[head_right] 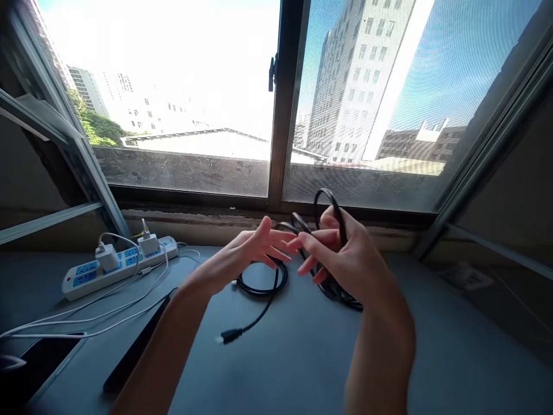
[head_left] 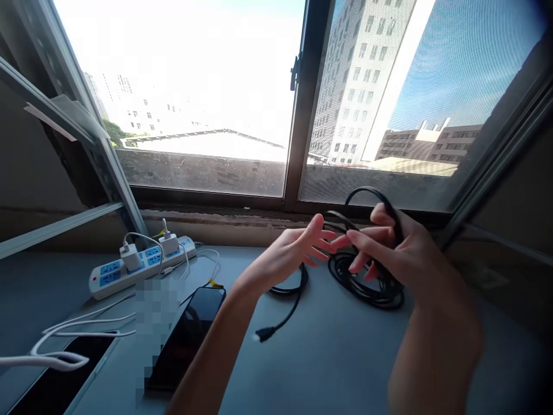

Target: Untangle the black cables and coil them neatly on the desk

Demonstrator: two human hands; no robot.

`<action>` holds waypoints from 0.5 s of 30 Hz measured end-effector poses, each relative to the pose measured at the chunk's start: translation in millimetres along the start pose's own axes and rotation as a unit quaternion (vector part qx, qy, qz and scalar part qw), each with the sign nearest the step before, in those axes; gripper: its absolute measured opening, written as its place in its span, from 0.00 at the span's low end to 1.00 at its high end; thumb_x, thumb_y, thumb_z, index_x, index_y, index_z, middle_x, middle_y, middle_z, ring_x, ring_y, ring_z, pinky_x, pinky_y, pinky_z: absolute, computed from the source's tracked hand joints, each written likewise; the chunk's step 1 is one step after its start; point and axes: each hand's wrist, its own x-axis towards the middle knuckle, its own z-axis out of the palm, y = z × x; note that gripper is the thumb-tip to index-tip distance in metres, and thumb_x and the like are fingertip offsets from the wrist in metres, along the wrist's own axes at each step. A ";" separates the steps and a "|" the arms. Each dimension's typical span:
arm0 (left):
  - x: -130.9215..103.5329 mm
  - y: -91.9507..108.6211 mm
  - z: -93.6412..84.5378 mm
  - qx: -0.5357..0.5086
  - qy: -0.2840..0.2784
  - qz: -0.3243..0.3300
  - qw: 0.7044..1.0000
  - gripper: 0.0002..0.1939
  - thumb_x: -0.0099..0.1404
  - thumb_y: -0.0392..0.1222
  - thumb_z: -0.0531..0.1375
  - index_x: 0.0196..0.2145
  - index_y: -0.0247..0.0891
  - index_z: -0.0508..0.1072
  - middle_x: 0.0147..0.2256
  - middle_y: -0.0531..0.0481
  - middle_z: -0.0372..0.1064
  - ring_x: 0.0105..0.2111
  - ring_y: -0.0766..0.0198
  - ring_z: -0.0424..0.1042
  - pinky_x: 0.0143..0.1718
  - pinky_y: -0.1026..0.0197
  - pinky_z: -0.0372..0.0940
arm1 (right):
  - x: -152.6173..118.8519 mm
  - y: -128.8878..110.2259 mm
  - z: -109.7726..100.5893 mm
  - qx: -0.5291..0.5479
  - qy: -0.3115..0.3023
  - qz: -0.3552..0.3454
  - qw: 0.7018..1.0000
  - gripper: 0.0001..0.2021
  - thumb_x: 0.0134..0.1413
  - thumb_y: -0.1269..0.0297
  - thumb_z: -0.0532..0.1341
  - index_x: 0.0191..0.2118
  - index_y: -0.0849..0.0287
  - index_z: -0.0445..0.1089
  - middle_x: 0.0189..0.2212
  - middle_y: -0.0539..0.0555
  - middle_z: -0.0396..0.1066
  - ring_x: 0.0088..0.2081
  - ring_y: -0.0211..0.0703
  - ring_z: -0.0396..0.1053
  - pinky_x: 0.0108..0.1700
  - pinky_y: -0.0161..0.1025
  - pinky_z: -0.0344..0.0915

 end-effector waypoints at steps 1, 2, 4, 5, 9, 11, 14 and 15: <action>1.2 1.7 3.8 -0.037 0.015 -0.007 0.999 0.29 0.65 0.61 0.46 0.41 0.36 0.76 0.38 0.44 0.73 0.38 0.60 0.72 0.36 0.62 0.65 | -2.6 0.4 -2.3 -0.024 -0.026 0.007 0.999 0.22 0.45 0.55 0.66 0.33 0.55 0.50 0.20 0.46 0.70 0.18 0.38 0.68 0.17 0.31 0.65; 2.7 2.3 7.1 -0.062 0.029 -0.017 0.998 0.28 0.64 0.61 0.48 0.37 0.35 0.77 0.35 0.44 0.73 0.36 0.61 0.72 0.35 0.63 0.65 | -5.1 1.0 -4.9 -0.039 -0.046 0.012 0.998 0.21 0.46 0.55 0.65 0.33 0.55 0.50 0.19 0.45 0.68 0.18 0.39 0.68 0.17 0.31 0.65; 5.8 0.9 12.9 -0.106 0.053 -0.032 0.993 0.25 0.61 0.60 0.54 0.31 0.34 0.77 0.30 0.45 0.73 0.34 0.62 0.73 0.33 0.65 0.65 | -8.7 2.4 -10.1 -0.042 -0.074 0.014 0.996 0.19 0.47 0.56 0.64 0.32 0.55 0.50 0.18 0.43 0.65 0.20 0.40 0.70 0.19 0.32 0.67; 7.5 -0.6 16.1 -0.136 0.061 -0.037 0.988 0.23 0.59 0.59 0.57 0.29 0.33 0.76 0.29 0.45 0.73 0.34 0.63 0.72 0.33 0.65 0.65 | -9.9 3.1 -12.3 -0.033 -0.081 0.009 0.996 0.19 0.47 0.57 0.65 0.31 0.55 0.50 0.18 0.42 0.62 0.21 0.40 0.70 0.21 0.33 0.68; 12.9 -7.0 30.7 -0.300 0.042 -0.071 0.950 0.18 0.60 0.53 0.58 0.32 0.33 0.73 0.34 0.45 0.72 0.32 0.66 0.72 0.33 0.64 0.67 | -11.1 4.0 -17.6 -0.031 -0.090 -0.020 0.995 0.21 0.45 0.60 0.66 0.27 0.56 0.50 0.18 0.42 0.52 0.24 0.40 0.71 0.26 0.34 0.71; 13.5 -7.9 35.5 -0.338 0.032 -0.075 0.937 0.15 0.62 0.51 0.56 0.33 0.34 0.71 0.35 0.45 0.72 0.31 0.65 0.72 0.34 0.62 0.68 | -11.2 4.0 -19.4 -0.054 -0.070 -0.018 0.996 0.20 0.46 0.57 0.66 0.26 0.56 0.51 0.19 0.43 0.53 0.24 0.40 0.71 0.24 0.34 0.70; 10.0 -4.5 33.4 -0.320 0.045 -0.041 0.945 0.11 0.62 0.46 0.56 0.33 0.34 0.69 0.35 0.45 0.72 0.33 0.63 0.74 0.36 0.60 0.69 | -12.2 4.5 -23.1 -0.058 0.016 0.000 0.998 0.20 0.46 0.51 0.65 0.28 0.56 0.53 0.21 0.45 0.60 0.25 0.43 0.72 0.21 0.35 0.70; 7.8 -2.3 30.5 -0.305 0.048 -0.027 0.951 0.10 0.63 0.44 0.55 0.35 0.34 0.69 0.36 0.45 0.72 0.34 0.62 0.74 0.37 0.60 0.69 | -12.7 4.6 -24.8 -0.053 0.054 0.002 0.997 0.20 0.46 0.50 0.64 0.29 0.56 0.53 0.22 0.45 0.63 0.24 0.44 0.72 0.20 0.35 0.69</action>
